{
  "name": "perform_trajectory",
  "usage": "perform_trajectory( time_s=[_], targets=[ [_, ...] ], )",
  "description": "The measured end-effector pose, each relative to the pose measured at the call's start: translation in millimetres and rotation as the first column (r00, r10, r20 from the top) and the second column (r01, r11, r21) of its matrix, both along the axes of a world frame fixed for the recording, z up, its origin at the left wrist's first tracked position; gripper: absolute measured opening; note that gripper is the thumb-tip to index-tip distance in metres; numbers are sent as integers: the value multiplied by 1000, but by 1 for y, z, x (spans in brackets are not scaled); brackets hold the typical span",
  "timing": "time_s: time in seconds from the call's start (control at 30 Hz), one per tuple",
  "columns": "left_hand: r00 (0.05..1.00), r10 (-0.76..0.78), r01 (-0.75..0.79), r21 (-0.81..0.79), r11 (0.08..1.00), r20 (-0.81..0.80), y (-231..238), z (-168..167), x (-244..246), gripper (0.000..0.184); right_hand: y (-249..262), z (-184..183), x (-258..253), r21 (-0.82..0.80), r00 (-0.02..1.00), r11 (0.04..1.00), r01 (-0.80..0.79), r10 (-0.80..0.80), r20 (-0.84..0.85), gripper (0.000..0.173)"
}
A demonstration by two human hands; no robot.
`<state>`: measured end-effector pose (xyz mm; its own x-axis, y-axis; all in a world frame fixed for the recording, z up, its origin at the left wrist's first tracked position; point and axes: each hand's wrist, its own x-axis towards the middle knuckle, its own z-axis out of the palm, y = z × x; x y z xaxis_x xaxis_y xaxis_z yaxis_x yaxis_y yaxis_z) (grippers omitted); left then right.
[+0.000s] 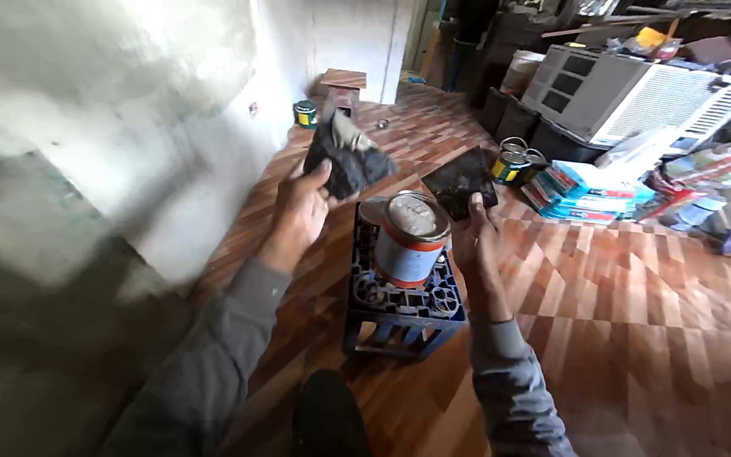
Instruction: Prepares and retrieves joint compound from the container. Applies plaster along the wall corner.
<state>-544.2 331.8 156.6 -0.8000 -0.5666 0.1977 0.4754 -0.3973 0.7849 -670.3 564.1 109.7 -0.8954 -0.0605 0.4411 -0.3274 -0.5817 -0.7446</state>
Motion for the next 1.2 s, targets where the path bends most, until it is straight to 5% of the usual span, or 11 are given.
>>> perform_trajectory(
  time_s=[0.17,0.4,0.5,0.6,0.7,0.77,0.87,1.0,1.1,1.17,1.2],
  targets=[
    [988,103,-129,244,961,116,13,-68,86,34,-85,-1,76,-268,958,941,-207,251,141,26],
    [933,321,-360,402,842,162,-5,-83,126,29,-157,-28,160,-87,915,929,-359,369,162,20],
    [902,372,-430,373,822,221,-20,-81,146,27,-164,-48,178,75,922,920,-386,383,52,15],
    [872,412,-482,312,819,265,-32,-78,162,24,-156,-70,186,437,900,860,-263,382,-212,18],
    [832,475,-540,224,811,287,-44,-68,184,22,-146,-85,174,731,729,671,123,439,-525,28],
    [805,533,-581,163,797,261,-52,-58,209,20,-145,-92,159,819,697,558,135,534,-479,34],
    [832,503,-532,82,843,234,-73,-61,252,26,-151,-102,129,639,786,727,-252,539,-303,39],
    [861,332,-392,87,916,386,-74,-99,278,27,-194,-100,140,10,768,780,-626,613,185,35],
    [881,237,-311,125,942,409,-52,-126,268,26,-243,-106,163,-297,469,559,-774,822,325,49],
    [904,203,-286,178,941,377,-41,-141,262,26,-265,-118,174,-309,329,417,-855,896,299,49],
    [913,193,-281,209,937,361,-36,-149,260,25,-268,-119,182,-261,341,435,-862,877,338,46]
  ],
)
